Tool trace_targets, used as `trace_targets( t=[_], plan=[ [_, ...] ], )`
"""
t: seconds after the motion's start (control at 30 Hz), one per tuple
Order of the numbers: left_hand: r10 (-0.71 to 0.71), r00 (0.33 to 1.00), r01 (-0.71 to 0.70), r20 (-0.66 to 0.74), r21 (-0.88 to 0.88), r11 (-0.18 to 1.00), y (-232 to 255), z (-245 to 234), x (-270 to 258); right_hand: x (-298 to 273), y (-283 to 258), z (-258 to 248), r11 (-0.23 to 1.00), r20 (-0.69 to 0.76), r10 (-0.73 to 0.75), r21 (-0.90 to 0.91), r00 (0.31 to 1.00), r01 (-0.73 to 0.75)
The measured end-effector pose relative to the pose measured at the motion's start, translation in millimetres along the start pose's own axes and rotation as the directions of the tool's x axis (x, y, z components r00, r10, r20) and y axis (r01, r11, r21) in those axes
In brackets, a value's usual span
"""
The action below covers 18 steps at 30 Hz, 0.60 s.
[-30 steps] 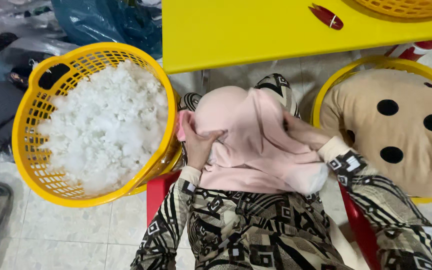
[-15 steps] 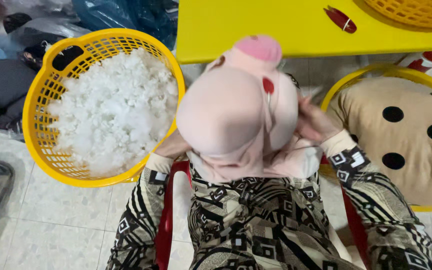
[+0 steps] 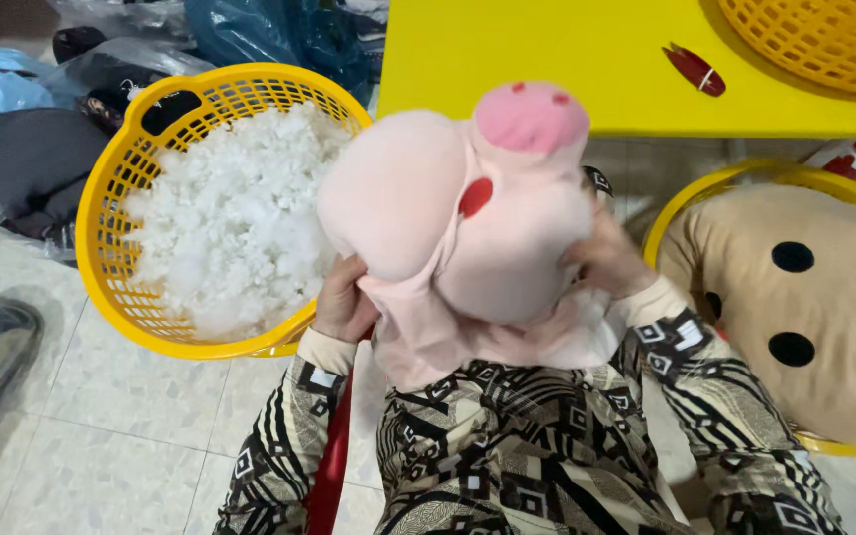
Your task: The person sits cross-legged and repeatedly scoops white synthetic stuffing from a yellow basket, then inserts it into a pink plush toy held on their lap. They continue adding stuffing by hand until the toy is visibly filled, then set it aside.
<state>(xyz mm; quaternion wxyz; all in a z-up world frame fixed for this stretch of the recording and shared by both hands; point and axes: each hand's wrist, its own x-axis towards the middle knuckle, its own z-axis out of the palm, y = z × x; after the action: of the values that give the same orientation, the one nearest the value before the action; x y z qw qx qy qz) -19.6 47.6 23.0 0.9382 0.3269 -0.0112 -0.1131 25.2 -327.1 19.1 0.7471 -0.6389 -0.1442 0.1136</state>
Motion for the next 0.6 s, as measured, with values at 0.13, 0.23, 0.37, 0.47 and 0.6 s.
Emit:
trace_targets(
  t=[0.13,0.23,0.37,0.47,0.6],
  plan=[
    [0.332,0.943,-0.254,0.018,0.684,0.684,50.1,14.9,15.3,25.8,-103.5,-9.6,0.979,-0.116,-0.189,-0.094,0.975,0.179],
    [0.389,0.915,-0.301,0.105,0.821,0.485,76.2,28.0,23.8,30.2,-169.6,6.3,0.881,-0.034,-0.301,-0.393,0.953,0.264],
    [0.47,0.852,-0.434,0.229,0.81,0.394,95.2,48.2,21.8,10.4,-232.1,36.5,0.813,-0.022,-0.451,-0.421,0.892,0.401],
    [0.553,0.673,-0.554,0.491,0.83,-0.062,100.3,61.1,5.8,12.9,-249.9,46.8,0.77,-0.011,-0.436,-0.522,0.9,0.367],
    [0.417,0.641,-0.44,0.644,0.754,-0.488,120.7,80.9,-26.3,28.8,-263.1,40.7,0.706,0.02,-0.451,-0.603,0.892,0.371]
  ],
)
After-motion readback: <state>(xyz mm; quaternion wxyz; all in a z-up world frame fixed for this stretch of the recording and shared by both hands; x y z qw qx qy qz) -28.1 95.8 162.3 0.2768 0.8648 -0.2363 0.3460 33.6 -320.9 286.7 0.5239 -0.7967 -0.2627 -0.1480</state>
